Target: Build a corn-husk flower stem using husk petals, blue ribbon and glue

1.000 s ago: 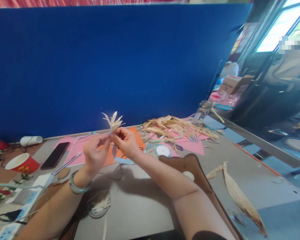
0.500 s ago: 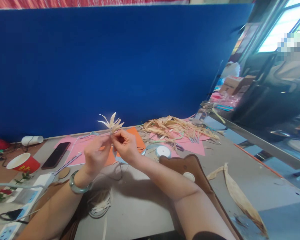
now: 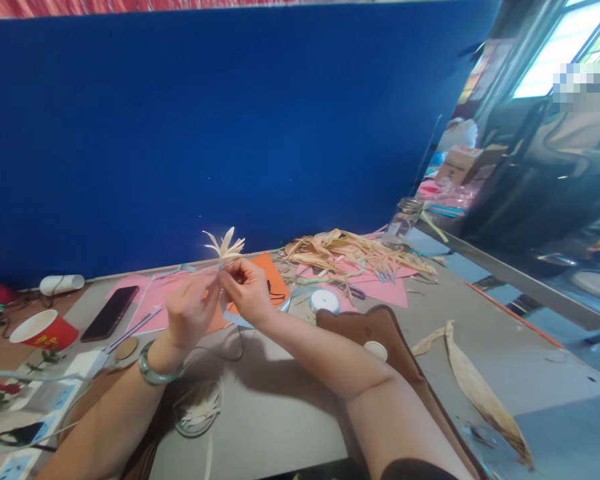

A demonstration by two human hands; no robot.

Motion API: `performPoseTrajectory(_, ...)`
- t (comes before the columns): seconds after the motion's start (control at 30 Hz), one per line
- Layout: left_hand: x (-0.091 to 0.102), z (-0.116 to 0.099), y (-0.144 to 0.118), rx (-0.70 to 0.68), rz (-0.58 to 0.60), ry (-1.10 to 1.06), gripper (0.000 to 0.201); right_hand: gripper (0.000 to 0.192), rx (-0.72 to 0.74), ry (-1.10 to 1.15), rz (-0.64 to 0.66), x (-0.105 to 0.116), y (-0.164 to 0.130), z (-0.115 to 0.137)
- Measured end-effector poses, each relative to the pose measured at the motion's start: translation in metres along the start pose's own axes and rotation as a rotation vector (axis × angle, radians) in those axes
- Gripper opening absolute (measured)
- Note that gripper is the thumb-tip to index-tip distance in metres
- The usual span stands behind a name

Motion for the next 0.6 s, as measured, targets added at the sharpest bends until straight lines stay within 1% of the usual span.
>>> performPoseTrajectory(0.17,0.001,-0.002,-0.001,0.016,-0.006,0.003,0.013,0.035,0.049,-0.087,-0.011,-0.001,-0.006,-0.002)
performPoseTrajectory(0.27,0.003,-0.002,0.001,0.068,-0.024,-0.039,0.011,0.034,0.090,-0.127,-0.031,-0.001,-0.008,-0.001)
performPoseTrajectory(0.33,0.004,0.000,0.003,0.144,-0.047,-0.138,0.010,0.033,0.101,-0.115,-0.022,-0.002,-0.007,0.002)
performPoseTrajectory(0.43,0.006,0.002,0.008,0.293,-0.063,-0.369,0.008,0.031,0.068,-0.077,0.025,-0.002,-0.003,0.007)
performPoseTrajectory(0.53,0.005,0.003,0.011,0.442,-0.050,-0.590,0.012,0.027,0.030,-0.073,0.048,0.000,-0.001,0.013)
performPoseTrajectory(0.6,0.006,0.003,0.012,0.510,-0.045,-0.683,0.014,0.022,0.030,-0.084,0.052,0.000,0.000,0.016)
Point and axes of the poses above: each hand's wrist, its own y-axis towards the middle knuckle, its own x-axis out of the back of the hand, z = x × y, the point moved 4 cm from there along y, towards the middle knuckle, and after that the axes turned 10 degrees about z, right-handed, at the moved point
